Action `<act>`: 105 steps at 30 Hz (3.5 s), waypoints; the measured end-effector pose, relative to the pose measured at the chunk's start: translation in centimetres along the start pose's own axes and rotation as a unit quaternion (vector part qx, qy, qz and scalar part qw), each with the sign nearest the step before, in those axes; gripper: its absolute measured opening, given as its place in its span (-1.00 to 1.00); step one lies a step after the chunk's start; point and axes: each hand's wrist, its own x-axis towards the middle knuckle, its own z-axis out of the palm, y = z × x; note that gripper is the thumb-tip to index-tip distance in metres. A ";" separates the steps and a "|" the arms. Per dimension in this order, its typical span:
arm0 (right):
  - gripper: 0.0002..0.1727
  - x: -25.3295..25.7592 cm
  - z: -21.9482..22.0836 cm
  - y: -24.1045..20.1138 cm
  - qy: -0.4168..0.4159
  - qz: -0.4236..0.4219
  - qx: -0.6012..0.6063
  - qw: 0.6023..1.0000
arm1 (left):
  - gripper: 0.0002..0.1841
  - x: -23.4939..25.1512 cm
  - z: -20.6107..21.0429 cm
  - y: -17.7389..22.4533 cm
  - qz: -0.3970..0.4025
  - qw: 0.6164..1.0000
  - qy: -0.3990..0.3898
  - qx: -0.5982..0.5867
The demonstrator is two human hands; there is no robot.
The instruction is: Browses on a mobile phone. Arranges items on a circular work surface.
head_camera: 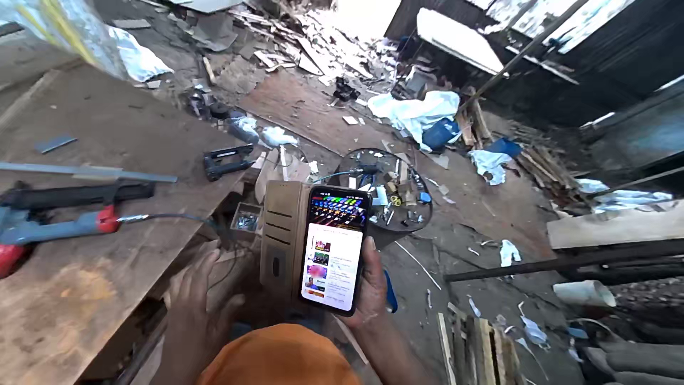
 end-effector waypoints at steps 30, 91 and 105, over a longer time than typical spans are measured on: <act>-0.39 5.1 -28.1 -19.1 0.317 -0.232 0.033 0.919 | -0.21 27.0 31.4 6.9 0.194 0.830 -0.509 0.123; -0.65 16.8 -59.6 -35.2 0.635 -0.092 -0.204 0.739 | -0.17 34.2 64.7 19.6 -0.116 0.871 -0.425 -0.219; -0.62 15.3 -57.9 -36.3 0.566 -0.019 -0.363 0.740 | -0.44 26.9 53.8 11.0 -0.240 0.846 -0.450 -0.155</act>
